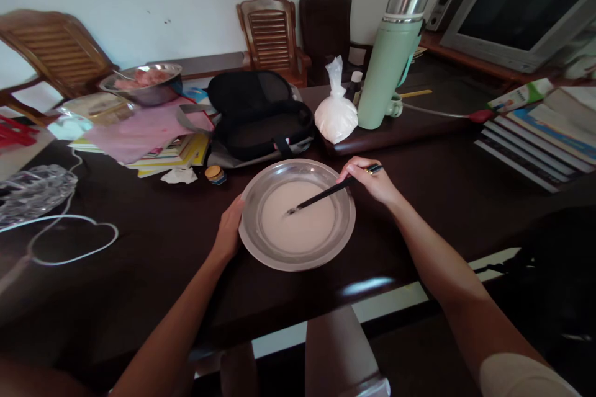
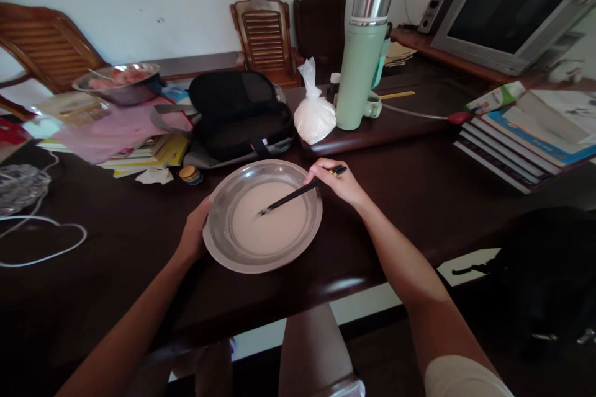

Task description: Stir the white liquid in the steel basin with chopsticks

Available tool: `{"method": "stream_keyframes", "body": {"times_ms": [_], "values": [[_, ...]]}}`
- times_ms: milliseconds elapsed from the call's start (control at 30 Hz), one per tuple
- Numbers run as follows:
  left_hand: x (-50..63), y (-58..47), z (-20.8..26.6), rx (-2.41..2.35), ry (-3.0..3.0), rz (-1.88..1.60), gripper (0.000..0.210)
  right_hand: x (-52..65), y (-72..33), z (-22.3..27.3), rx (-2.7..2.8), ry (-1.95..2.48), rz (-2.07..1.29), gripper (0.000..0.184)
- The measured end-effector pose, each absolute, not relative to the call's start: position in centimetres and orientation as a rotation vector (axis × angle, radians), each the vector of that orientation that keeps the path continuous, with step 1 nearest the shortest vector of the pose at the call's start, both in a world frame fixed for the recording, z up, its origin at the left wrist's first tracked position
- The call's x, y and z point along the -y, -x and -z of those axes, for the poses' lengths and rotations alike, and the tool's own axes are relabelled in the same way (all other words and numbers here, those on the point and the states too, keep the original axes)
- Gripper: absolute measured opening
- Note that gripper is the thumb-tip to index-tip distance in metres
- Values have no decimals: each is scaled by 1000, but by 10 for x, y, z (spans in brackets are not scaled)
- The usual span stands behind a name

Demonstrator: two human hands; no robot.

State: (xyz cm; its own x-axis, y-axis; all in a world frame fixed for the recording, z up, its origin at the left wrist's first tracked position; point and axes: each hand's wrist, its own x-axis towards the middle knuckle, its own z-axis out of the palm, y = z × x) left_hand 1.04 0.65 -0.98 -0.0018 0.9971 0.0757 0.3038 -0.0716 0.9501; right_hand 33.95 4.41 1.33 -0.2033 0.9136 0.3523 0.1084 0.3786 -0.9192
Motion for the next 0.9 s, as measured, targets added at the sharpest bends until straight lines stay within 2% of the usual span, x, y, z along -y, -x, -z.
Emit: {"method": "stream_keyframes", "body": {"times_ms": [233,433,600,767,900], "values": [[-6,-11,9,-1362,-1514,-1127,53,-45,-340,-12,1474,921,-1065,37],[-7,-11,10,-1406,-1510,-1140,55,-45,-341,-12,1499,957,-944,36],[-6,-12,8,-1400,-1510,-1123,57,-46,-340,-10,1487,930,-1074,36],[-7,-10,11,-1399,-1484,-1124,59,-45,-341,-12,1502,929,-973,35],[-8,-8,15,-1387,-1500,-1132,58,-45,-340,-11,1461,934,-1039,37]]}}
